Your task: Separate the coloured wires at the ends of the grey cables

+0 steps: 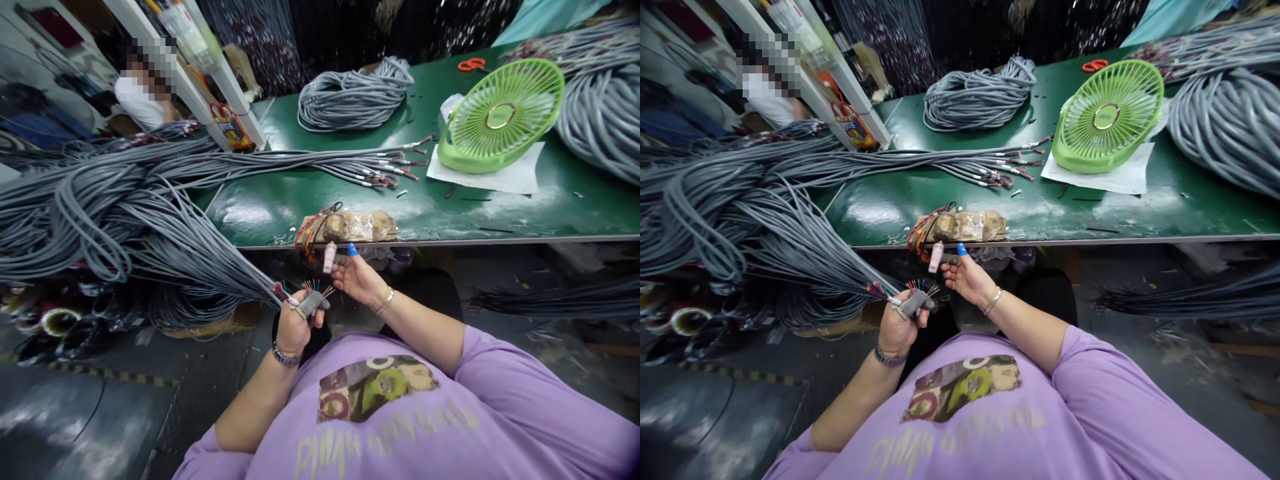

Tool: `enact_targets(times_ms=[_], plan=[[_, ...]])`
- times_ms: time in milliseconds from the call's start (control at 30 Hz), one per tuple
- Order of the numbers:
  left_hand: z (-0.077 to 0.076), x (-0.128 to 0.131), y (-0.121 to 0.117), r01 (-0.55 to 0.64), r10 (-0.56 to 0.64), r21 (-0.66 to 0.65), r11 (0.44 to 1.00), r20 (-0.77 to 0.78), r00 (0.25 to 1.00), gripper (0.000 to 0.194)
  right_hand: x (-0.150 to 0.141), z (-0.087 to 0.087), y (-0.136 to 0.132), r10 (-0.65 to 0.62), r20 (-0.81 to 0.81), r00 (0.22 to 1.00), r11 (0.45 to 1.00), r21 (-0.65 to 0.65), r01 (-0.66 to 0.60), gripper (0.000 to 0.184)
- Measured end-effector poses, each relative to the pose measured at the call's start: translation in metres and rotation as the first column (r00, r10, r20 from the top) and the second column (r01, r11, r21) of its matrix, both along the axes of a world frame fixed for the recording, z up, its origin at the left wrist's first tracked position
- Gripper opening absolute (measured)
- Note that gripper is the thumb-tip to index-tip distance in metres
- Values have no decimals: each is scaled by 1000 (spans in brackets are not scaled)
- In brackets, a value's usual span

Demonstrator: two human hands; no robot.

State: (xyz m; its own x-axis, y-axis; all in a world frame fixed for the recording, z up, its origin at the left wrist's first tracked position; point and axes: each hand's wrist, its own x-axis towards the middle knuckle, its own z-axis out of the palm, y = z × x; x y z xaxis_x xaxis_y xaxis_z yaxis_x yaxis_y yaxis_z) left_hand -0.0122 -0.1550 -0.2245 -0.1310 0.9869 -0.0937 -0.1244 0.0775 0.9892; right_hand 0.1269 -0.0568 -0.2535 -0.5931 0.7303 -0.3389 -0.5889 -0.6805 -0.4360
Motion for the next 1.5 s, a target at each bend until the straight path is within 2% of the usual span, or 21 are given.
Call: enact_targets(times_ms=[267,467,533,633,733,833,900,967,1067,1167,1233,1300,1367,1400,1500], plan=[[-12,-11,-4,-57,57,-36,998,15,998,29,17,-7,-8,6,85,996,1000,-15,-5,38],[-11,-10,1,0,2,-58,998,32,999,33,31,-10,-15,-45,154,987,999,11,44,31],[-9,-11,3,24,-20,-60,998,61,998,37,35,-9,-18,-88,185,979,995,63,78,31],[-6,-11,2,86,-80,-106,991,58,995,39,41,-3,-25,-154,252,955,968,234,95,31],[-2,-7,-3,122,-129,-174,977,-28,991,37,46,9,-38,-178,365,914,892,452,-7,27],[0,0,-8,126,-146,-155,980,-125,981,29,47,25,-53,-116,428,896,763,616,-196,28],[1,5,-10,146,-163,-92,985,-223,961,20,44,36,-61,-61,456,888,677,673,-299,31],[2,7,-10,172,-163,-7,985,-354,921,20,39,46,-67,-89,495,865,612,712,-345,29],[6,6,-10,229,-182,49,972,-461,868,28,31,56,-71,-192,506,841,575,752,-322,18],[11,2,-11,294,-241,49,955,-451,859,19,30,60,-75,-209,493,845,591,752,-292,15],[16,-1,-14,357,-303,62,932,-407,861,11,34,59,-76,-214,490,845,640,724,-257,15],[21,-5,-17,415,-369,81,906,-324,871,17,40,55,-76,-238,495,836,694,688,-210,16],[27,-8,-20,399,-370,105,911,-221,902,28,47,51,-74,-278,501,820,724,670,-164,16],[29,-9,-21,357,-334,117,927,-178,926,32,50,49,-73,-289,504,814,729,667,-154,16],[36,-7,-21,296,-269,120,948,-200,942,31,53,47,-70,-231,518,824,734,649,-203,20]])
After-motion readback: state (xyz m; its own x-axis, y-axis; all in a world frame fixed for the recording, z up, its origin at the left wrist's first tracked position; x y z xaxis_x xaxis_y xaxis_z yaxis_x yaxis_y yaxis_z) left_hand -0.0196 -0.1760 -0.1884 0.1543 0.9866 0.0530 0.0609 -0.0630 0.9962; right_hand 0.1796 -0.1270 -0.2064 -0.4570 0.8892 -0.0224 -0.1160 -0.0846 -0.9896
